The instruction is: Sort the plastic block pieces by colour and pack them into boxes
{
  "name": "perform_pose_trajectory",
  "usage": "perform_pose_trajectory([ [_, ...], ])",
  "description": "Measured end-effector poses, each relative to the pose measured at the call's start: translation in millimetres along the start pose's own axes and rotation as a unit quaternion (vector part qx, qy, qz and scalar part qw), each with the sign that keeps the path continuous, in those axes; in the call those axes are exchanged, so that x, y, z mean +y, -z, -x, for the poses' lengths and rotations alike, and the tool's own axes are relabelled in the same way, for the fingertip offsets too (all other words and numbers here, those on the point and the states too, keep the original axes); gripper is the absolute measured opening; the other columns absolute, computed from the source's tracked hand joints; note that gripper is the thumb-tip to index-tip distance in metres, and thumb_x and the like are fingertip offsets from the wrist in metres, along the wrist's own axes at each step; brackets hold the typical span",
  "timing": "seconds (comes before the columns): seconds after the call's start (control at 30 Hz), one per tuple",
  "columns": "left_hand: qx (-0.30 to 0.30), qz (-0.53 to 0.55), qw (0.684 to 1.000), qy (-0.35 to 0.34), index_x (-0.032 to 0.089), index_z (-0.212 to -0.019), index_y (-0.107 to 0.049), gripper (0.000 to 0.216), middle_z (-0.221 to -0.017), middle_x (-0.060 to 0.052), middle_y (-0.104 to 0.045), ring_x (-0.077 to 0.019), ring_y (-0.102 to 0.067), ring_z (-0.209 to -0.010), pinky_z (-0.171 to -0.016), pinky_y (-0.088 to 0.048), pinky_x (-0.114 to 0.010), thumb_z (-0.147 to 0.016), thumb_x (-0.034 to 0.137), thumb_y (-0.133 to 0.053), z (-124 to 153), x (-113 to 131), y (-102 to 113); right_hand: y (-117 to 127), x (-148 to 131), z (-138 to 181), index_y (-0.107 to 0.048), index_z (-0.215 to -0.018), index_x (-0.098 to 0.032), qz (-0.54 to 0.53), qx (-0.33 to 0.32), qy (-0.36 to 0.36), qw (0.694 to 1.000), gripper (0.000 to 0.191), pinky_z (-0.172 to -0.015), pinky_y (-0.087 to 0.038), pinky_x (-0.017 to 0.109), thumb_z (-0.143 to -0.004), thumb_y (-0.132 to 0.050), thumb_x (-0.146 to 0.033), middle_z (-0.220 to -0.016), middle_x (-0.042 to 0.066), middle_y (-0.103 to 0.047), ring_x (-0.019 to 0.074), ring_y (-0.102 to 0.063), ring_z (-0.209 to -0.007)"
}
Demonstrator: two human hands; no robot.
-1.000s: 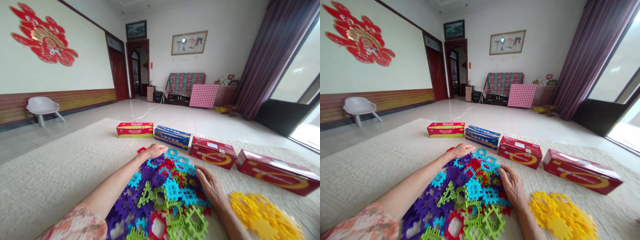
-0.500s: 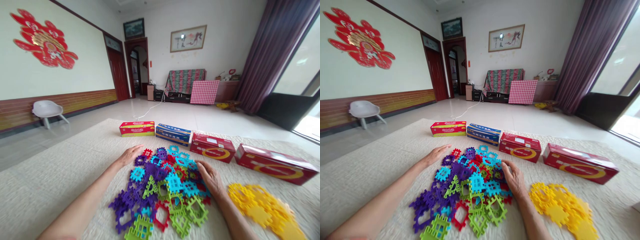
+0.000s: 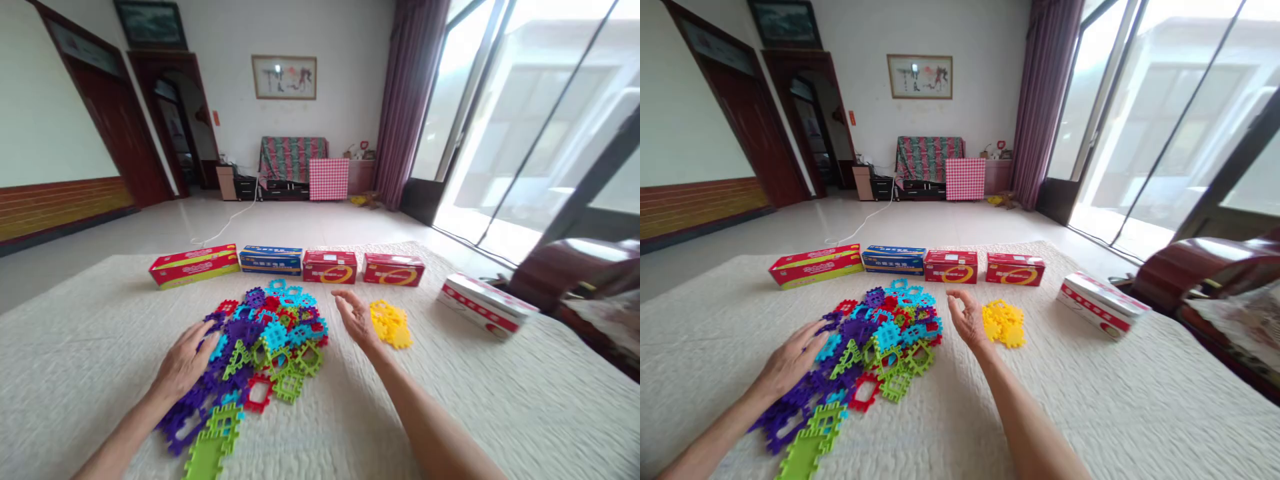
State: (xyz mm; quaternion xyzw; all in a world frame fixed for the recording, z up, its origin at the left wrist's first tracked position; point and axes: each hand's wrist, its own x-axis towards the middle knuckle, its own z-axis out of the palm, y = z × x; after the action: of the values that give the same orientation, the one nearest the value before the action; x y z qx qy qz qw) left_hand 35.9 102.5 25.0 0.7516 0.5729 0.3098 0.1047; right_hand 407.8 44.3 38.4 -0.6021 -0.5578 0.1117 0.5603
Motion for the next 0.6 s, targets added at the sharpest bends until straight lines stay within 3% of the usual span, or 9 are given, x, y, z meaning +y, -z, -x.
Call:
perform_pose_trajectory([
  [0.07, 0.046, -0.010, 0.996, -0.076, 0.019, -0.113, -0.062, 0.048, -0.126, -0.008, -0.060, -0.0265, -0.052, -0.122, -0.110, -0.036, -0.040, -0.081, 0.049, -0.042, -12, 36, -6, 37, 6, 7, -0.067, -0.093, -0.024, 0.016, 0.013, 0.005, 1.000, 0.027, -0.090, -0.046, 0.033, -0.080, -0.047, -0.037, -0.100, 0.003, -0.071, 0.0198, -0.064, -0.097],
  [0.17, 0.014, 0.038, 0.990, -0.134, 0.020, -0.110, -0.064, 0.040, -0.124, -0.007, -0.061, -0.0243, -0.055, -0.118, -0.107, -0.039, -0.037, -0.082, 0.041, -0.044, -13, 116, -34, 94, 28, 15, -0.066, -0.091, -0.023, 0.041, 0.046, -0.012, 0.998, 0.026, -0.094, -0.044, 0.036, -0.076, -0.047, -0.033, -0.103, 0.004, -0.070, 0.0212, -0.062, -0.102],
  [0.27, -0.052, 0.106, 0.969, -0.219, 0.020, -0.110, -0.065, 0.035, -0.121, -0.006, -0.062, -0.0215, -0.056, -0.115, -0.105, -0.041, -0.033, -0.082, 0.030, -0.047, -1, 205, -85, 132, 59, 23, -0.066, -0.094, -0.019, 0.072, 0.092, -0.055, 0.992, 0.033, -0.091, -0.045, 0.040, -0.075, -0.046, -0.037, -0.104, 0.009, -0.070, 0.0247, -0.062, -0.101],
  [0.37, -0.089, 0.129, 0.951, -0.267, 0.020, -0.118, -0.061, 0.042, -0.120, -0.009, -0.062, -0.0240, -0.054, -0.115, -0.103, -0.042, -0.037, -0.078, 0.032, -0.056, 8, 271, -141, 145, 84, 29, -0.065, -0.102, -0.016, 0.102, 0.106, -0.088, 0.985, 0.041, -0.087, -0.047, 0.040, -0.078, -0.044, -0.042, -0.105, 0.012, -0.069, 0.0252, -0.063, -0.097],
  [0.47, -0.097, 0.109, 0.967, -0.209, 0.020, -0.123, -0.058, 0.053, -0.126, -0.014, -0.056, -0.0314, -0.047, -0.121, -0.103, -0.039, -0.047, -0.076, 0.047, -0.059, 7, 301, -185, 143, 98, 28, -0.062, -0.110, -0.016, 0.132, 0.073, -0.097, 0.984, 0.043, -0.084, -0.048, 0.040, -0.081, -0.042, -0.040, -0.107, 0.012, -0.068, 0.0240, -0.064, -0.093],
  [0.6, -0.124, 0.072, 0.970, -0.196, 0.022, -0.130, -0.052, 0.062, -0.140, -0.015, -0.044, -0.0392, -0.033, -0.131, -0.105, -0.028, -0.058, -0.077, 0.054, -0.056, 2, 308, -218, 138, 103, 19, -0.065, -0.107, -0.020, 0.164, -0.005, -0.069, 0.984, 0.037, -0.092, -0.043, 0.040, -0.078, -0.043, -0.026, -0.111, 0.008, -0.068, 0.0234, -0.060, -0.103],
])
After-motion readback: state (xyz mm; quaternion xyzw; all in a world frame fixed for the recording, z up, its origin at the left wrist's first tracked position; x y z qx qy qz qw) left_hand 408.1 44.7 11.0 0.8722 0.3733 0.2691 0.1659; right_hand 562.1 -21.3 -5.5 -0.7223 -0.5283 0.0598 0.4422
